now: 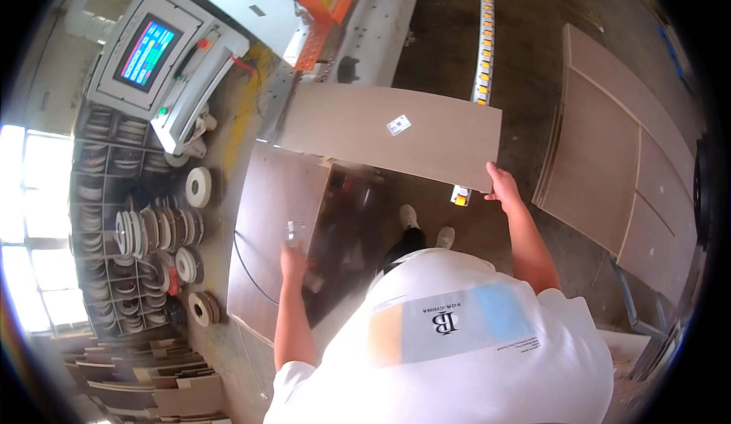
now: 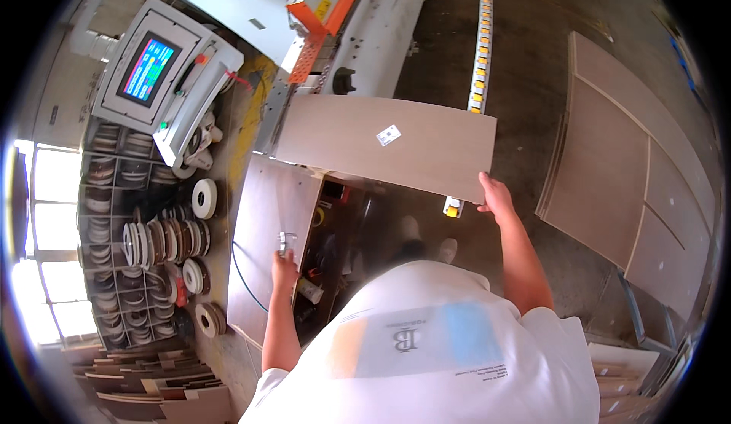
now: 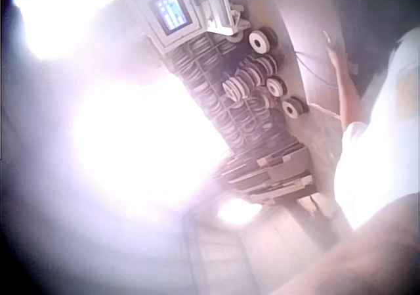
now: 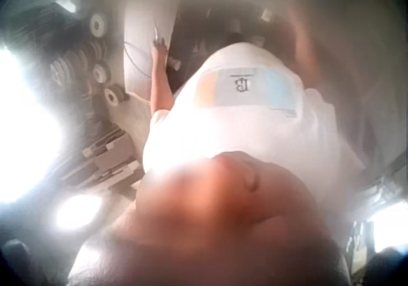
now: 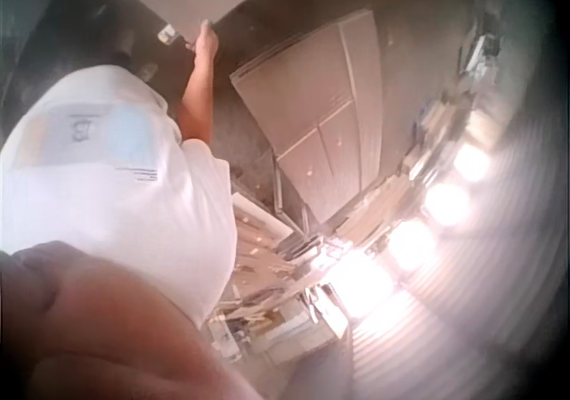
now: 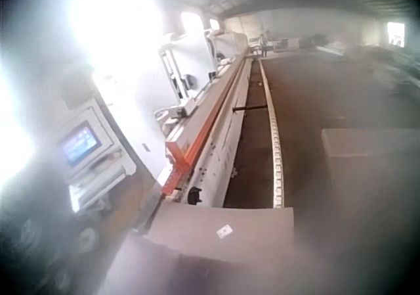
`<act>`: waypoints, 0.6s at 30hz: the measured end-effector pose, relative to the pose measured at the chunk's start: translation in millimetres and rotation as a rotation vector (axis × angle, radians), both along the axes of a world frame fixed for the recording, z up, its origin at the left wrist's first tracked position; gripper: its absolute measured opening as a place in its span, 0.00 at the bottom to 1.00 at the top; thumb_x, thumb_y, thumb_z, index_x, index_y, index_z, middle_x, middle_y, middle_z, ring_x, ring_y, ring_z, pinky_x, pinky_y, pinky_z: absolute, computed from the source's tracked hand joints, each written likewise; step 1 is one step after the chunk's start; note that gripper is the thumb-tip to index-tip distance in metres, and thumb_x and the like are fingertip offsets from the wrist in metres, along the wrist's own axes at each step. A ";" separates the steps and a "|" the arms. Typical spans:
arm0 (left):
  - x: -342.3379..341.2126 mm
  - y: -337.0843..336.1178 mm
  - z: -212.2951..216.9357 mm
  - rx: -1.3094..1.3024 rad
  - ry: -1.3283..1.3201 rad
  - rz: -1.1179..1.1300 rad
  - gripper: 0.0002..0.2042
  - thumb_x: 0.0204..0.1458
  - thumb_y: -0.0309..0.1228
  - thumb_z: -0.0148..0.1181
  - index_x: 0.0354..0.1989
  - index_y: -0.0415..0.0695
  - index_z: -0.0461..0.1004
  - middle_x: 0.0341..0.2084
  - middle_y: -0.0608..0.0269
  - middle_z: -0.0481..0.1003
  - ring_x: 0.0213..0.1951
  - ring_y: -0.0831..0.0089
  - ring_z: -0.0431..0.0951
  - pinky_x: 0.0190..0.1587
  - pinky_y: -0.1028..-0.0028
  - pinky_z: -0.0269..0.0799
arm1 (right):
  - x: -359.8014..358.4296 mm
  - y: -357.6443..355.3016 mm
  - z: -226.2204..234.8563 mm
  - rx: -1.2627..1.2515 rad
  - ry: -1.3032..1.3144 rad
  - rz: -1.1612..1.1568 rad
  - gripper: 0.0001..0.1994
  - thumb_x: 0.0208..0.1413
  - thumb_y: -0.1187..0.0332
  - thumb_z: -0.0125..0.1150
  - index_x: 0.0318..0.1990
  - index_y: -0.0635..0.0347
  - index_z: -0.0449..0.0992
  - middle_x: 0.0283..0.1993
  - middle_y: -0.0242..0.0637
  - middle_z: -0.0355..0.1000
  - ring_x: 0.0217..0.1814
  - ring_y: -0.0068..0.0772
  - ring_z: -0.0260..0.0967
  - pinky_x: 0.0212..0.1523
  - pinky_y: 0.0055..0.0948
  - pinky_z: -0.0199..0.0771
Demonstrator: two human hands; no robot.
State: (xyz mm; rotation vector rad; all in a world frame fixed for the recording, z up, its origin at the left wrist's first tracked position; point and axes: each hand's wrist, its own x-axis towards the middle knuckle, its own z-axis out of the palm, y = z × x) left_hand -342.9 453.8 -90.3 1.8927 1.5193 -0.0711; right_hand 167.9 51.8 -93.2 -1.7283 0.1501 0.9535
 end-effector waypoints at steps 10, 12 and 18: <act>90.5 -161.7 118.9 -0.186 0.248 -0.622 0.21 0.61 0.46 0.60 0.55 0.44 0.69 0.35 0.37 0.80 0.42 0.39 0.81 0.43 0.52 0.74 | 10.2 -1.2 3.2 -0.201 -0.070 0.107 0.29 0.66 0.39 0.51 0.48 0.59 0.80 0.32 0.32 0.79 0.27 0.25 0.79 0.25 0.23 0.76; 92.8 -168.3 114.8 -0.301 0.259 -0.696 0.24 0.61 0.48 0.60 0.60 0.49 0.69 0.44 0.40 0.79 0.48 0.42 0.80 0.48 0.52 0.74 | 10.2 -1.1 10.5 -0.205 -0.060 0.127 0.28 0.66 0.39 0.52 0.49 0.58 0.80 0.32 0.32 0.79 0.28 0.26 0.79 0.26 0.24 0.77; 61.3 -97.5 86.6 -0.179 0.132 -0.204 0.23 0.62 0.48 0.58 0.57 0.44 0.70 0.42 0.37 0.80 0.48 0.40 0.80 0.48 0.50 0.74 | 14.6 -2.7 8.4 -0.214 -0.061 0.147 0.29 0.67 0.38 0.50 0.51 0.55 0.78 0.32 0.29 0.77 0.27 0.25 0.77 0.27 0.25 0.76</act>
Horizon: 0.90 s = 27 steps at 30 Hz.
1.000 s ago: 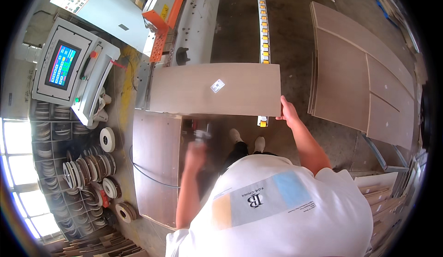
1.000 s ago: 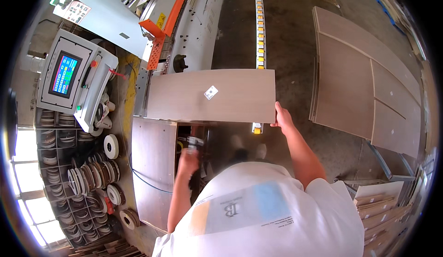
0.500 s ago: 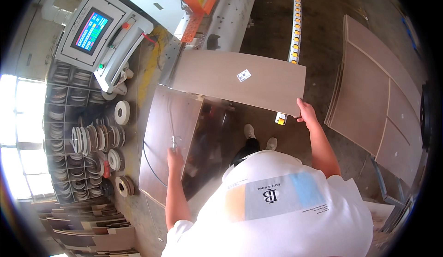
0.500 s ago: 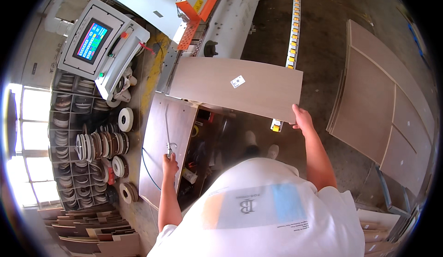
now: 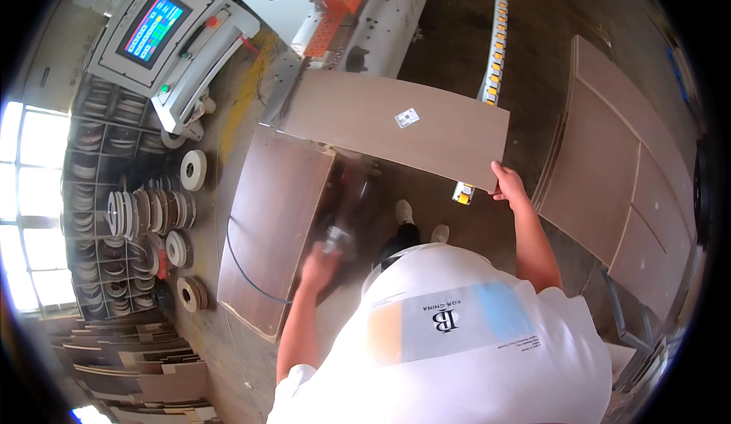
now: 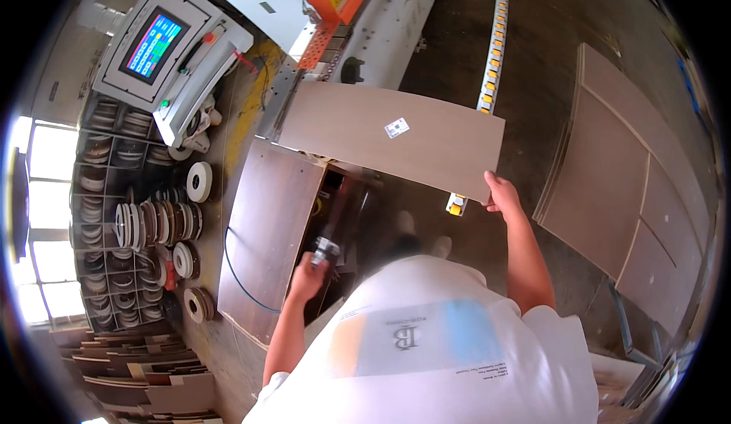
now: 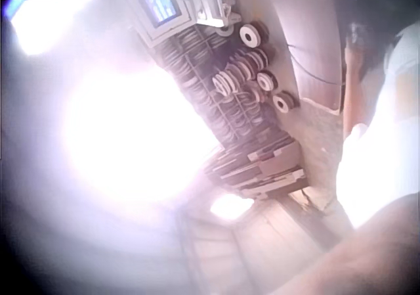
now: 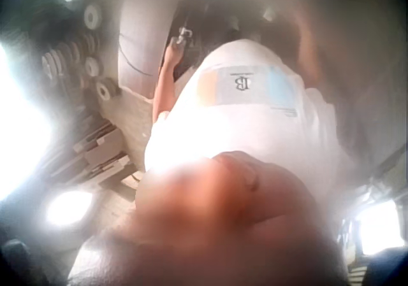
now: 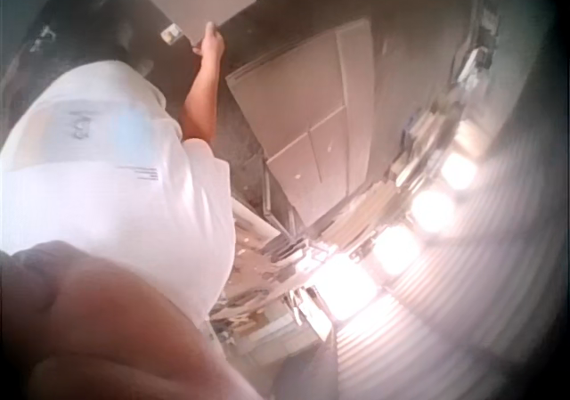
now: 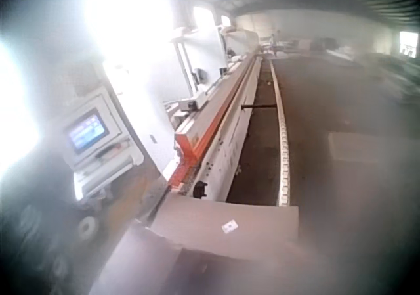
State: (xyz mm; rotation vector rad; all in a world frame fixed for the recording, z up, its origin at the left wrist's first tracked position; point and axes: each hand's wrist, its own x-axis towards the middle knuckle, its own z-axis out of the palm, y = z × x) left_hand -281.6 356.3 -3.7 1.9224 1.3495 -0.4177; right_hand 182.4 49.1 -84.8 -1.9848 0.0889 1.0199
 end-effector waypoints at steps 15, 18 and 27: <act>113.9 38.0 -71.9 -0.422 -0.620 0.479 0.09 0.68 0.38 0.56 0.38 0.49 0.66 0.18 0.69 0.64 0.15 0.80 0.63 0.15 0.77 0.58 | -0.6 2.8 32.9 0.064 0.012 -0.157 0.27 0.64 0.39 0.54 0.44 0.57 0.73 0.31 0.29 0.73 0.22 0.22 0.71 0.17 0.21 0.52; 102.6 18.9 -94.5 -0.373 -0.449 -0.128 0.10 0.64 0.36 0.62 0.42 0.46 0.69 0.21 0.69 0.69 0.19 0.80 0.68 0.21 0.74 0.62 | -1.2 7.2 33.0 0.044 0.023 -0.174 0.29 0.63 0.37 0.55 0.45 0.57 0.73 0.33 0.30 0.73 0.24 0.22 0.73 0.17 0.21 0.50; 62.2 35.0 -57.4 -0.253 -0.248 -0.565 0.16 0.60 0.40 0.66 0.48 0.40 0.76 0.25 0.61 0.77 0.29 0.74 0.77 0.35 0.69 0.74 | -8.4 -2.2 3.1 0.104 0.066 -0.167 0.27 0.62 0.38 0.59 0.43 0.57 0.75 0.33 0.29 0.75 0.25 0.20 0.73 0.18 0.18 0.55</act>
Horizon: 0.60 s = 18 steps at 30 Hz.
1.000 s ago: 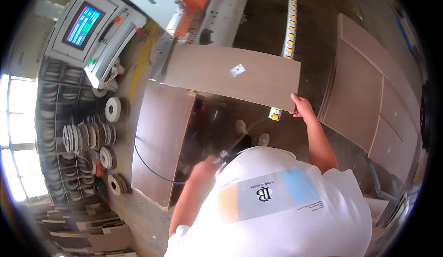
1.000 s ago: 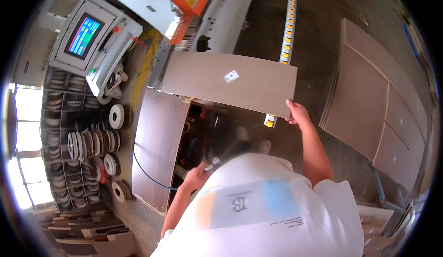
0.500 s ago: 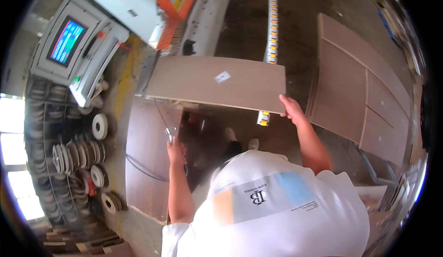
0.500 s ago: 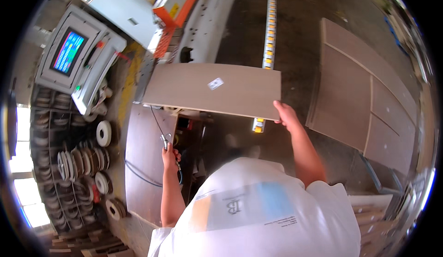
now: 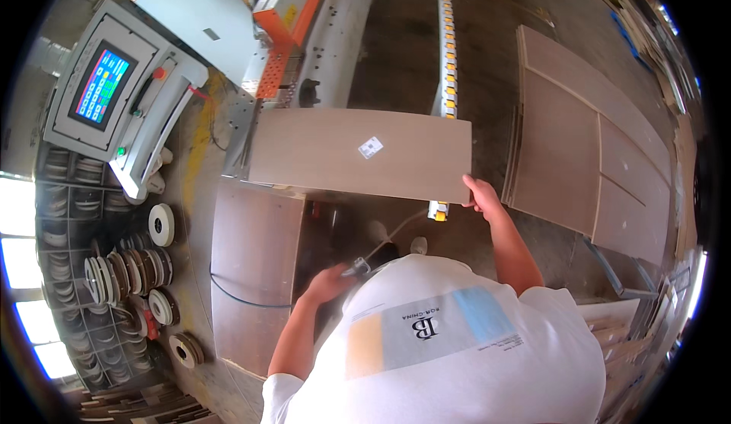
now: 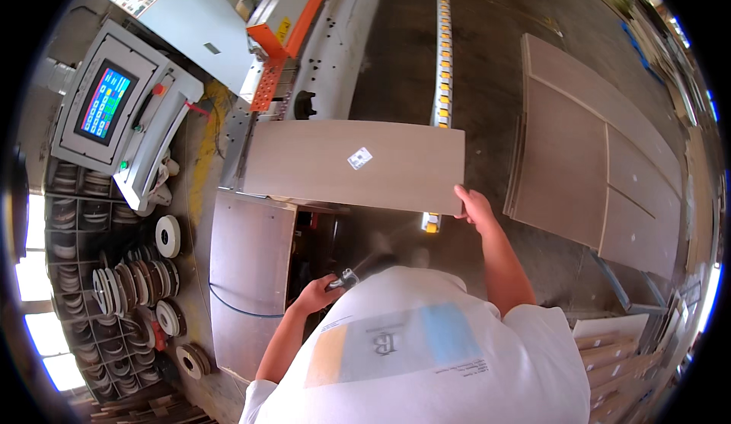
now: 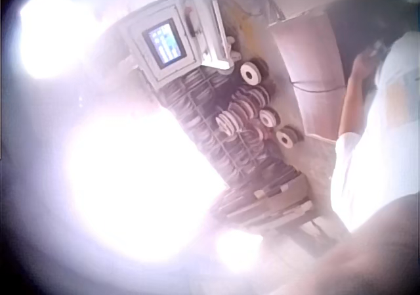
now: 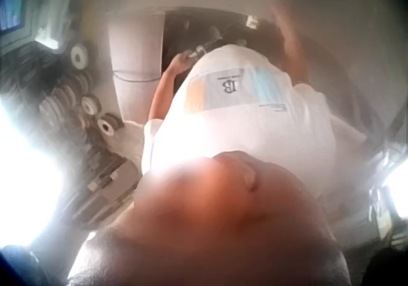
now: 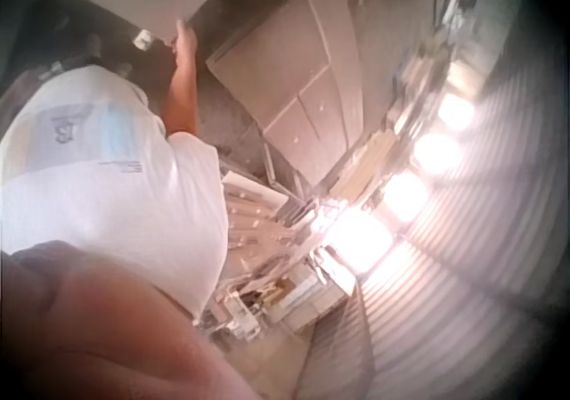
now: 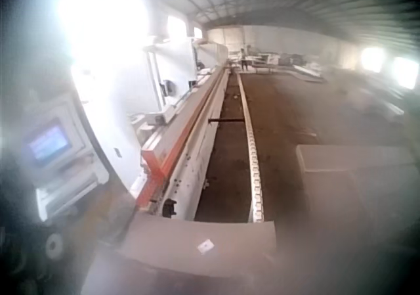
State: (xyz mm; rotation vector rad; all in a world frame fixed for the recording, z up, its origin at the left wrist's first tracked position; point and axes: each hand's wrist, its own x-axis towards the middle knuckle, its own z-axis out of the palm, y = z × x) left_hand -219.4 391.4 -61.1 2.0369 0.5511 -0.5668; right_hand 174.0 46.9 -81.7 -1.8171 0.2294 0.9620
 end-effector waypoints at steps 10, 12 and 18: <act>86.1 34.6 4.6 -0.681 -0.278 1.072 0.18 0.64 0.31 0.61 0.62 0.45 0.71 0.29 0.74 0.72 0.29 0.83 0.73 0.28 0.78 0.70 | -34.2 15.2 28.8 -0.439 -0.501 0.452 0.30 0.43 0.42 0.76 0.41 0.62 0.84 0.32 0.41 0.81 0.35 0.39 0.81 0.37 0.36 0.77; 117.1 34.9 -2.4 -0.690 -0.413 1.102 0.22 0.64 0.30 0.60 0.66 0.45 0.67 0.34 0.73 0.71 0.34 0.81 0.73 0.35 0.75 0.75 | -34.0 32.9 46.6 -0.522 -0.536 0.551 0.30 0.42 0.40 0.75 0.39 0.61 0.85 0.34 0.44 0.82 0.37 0.44 0.81 0.38 0.38 0.77; 174.4 35.6 -0.9 -0.667 -0.562 1.156 0.27 0.65 0.27 0.57 0.72 0.46 0.60 0.39 0.70 0.70 0.38 0.77 0.74 0.47 0.69 0.78 | -29.4 59.5 50.8 -0.718 -0.705 0.815 0.29 0.39 0.34 0.74 0.29 0.54 0.86 0.22 0.42 0.77 0.27 0.46 0.78 0.31 0.38 0.74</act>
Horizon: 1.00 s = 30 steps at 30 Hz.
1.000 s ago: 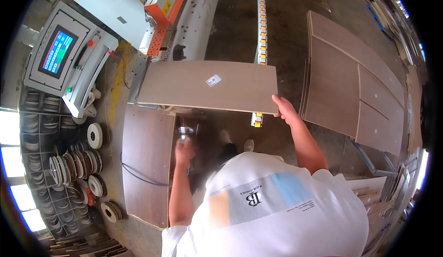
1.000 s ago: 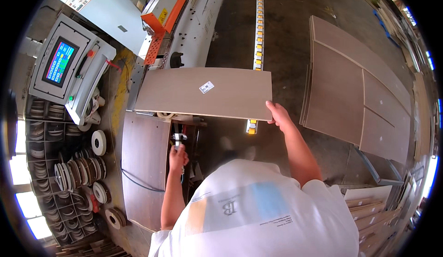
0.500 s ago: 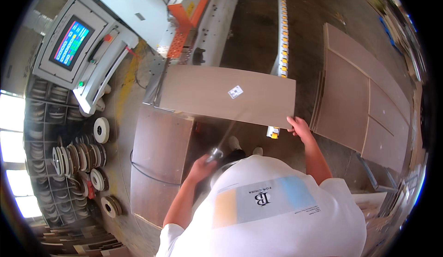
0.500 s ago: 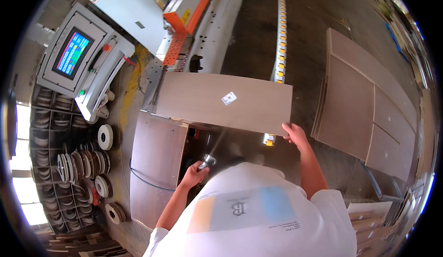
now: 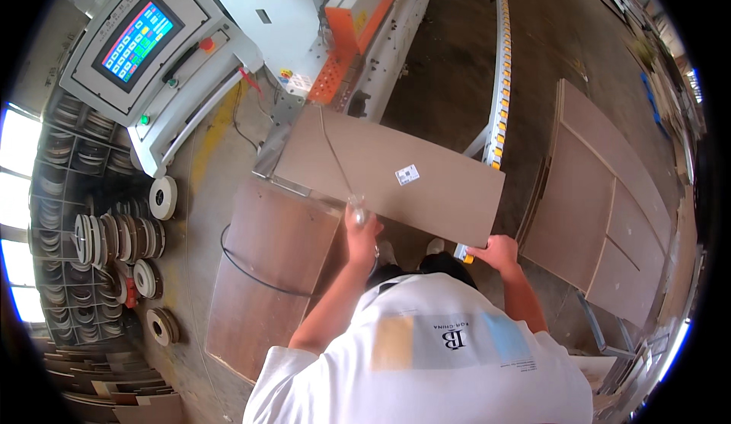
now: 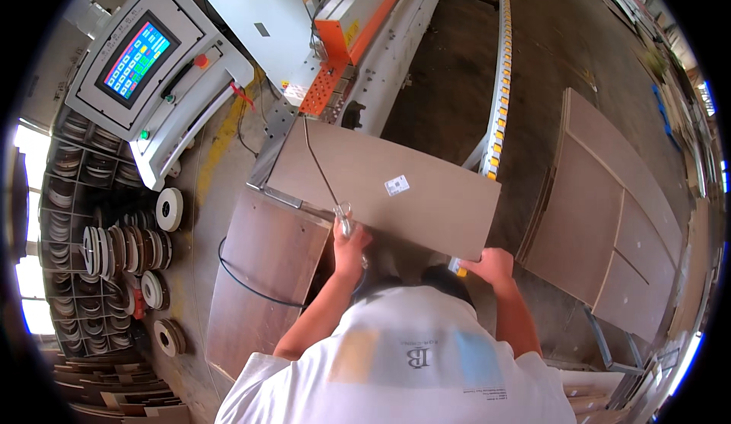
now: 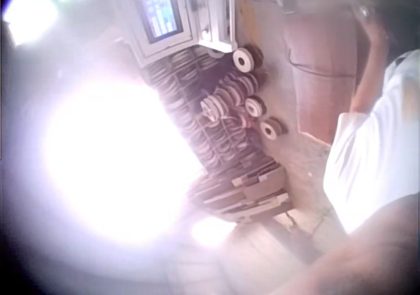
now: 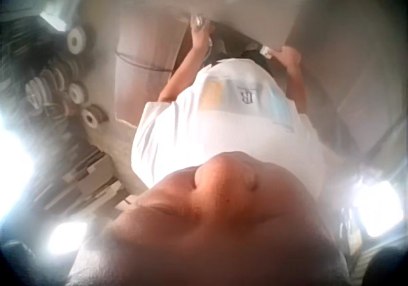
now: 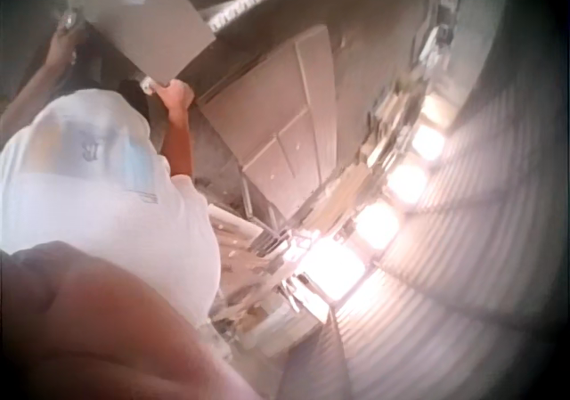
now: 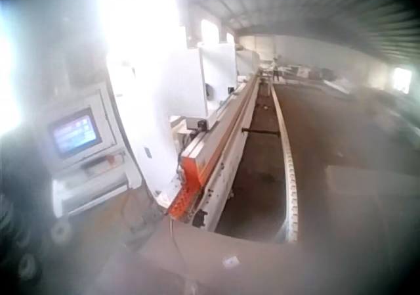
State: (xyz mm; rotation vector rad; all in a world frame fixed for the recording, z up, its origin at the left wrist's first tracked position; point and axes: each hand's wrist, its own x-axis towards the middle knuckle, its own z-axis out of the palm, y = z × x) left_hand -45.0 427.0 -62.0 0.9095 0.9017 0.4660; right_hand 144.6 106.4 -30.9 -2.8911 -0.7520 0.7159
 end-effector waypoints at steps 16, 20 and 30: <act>121.8 52.7 8.2 -0.003 0.020 -0.145 0.25 0.66 0.28 0.56 0.72 0.46 0.62 0.35 0.72 0.69 0.38 0.77 0.74 0.46 0.69 0.77 | 126.5 28.7 -6.5 0.231 0.116 -0.164 0.25 0.41 0.40 0.75 0.29 0.55 0.85 0.23 0.38 0.78 0.27 0.42 0.77 0.31 0.36 0.74; 174.3 70.3 -0.9 0.025 0.001 -0.174 0.26 0.65 0.29 0.56 0.72 0.44 0.62 0.35 0.70 0.70 0.36 0.76 0.74 0.44 0.69 0.78 | 182.9 36.3 -9.6 0.229 0.086 -0.148 0.26 0.41 0.39 0.75 0.29 0.56 0.85 0.24 0.38 0.79 0.29 0.42 0.78 0.32 0.37 0.75; 238.3 86.3 29.4 0.174 0.276 -0.397 0.23 0.63 0.38 0.59 0.66 0.47 0.69 0.38 0.61 0.79 0.40 0.67 0.81 0.43 0.66 0.78 | 264.9 47.1 -21.8 0.320 0.063 -0.186 0.26 0.47 0.43 0.74 0.26 0.59 0.75 0.27 0.34 0.78 0.29 0.37 0.76 0.34 0.35 0.75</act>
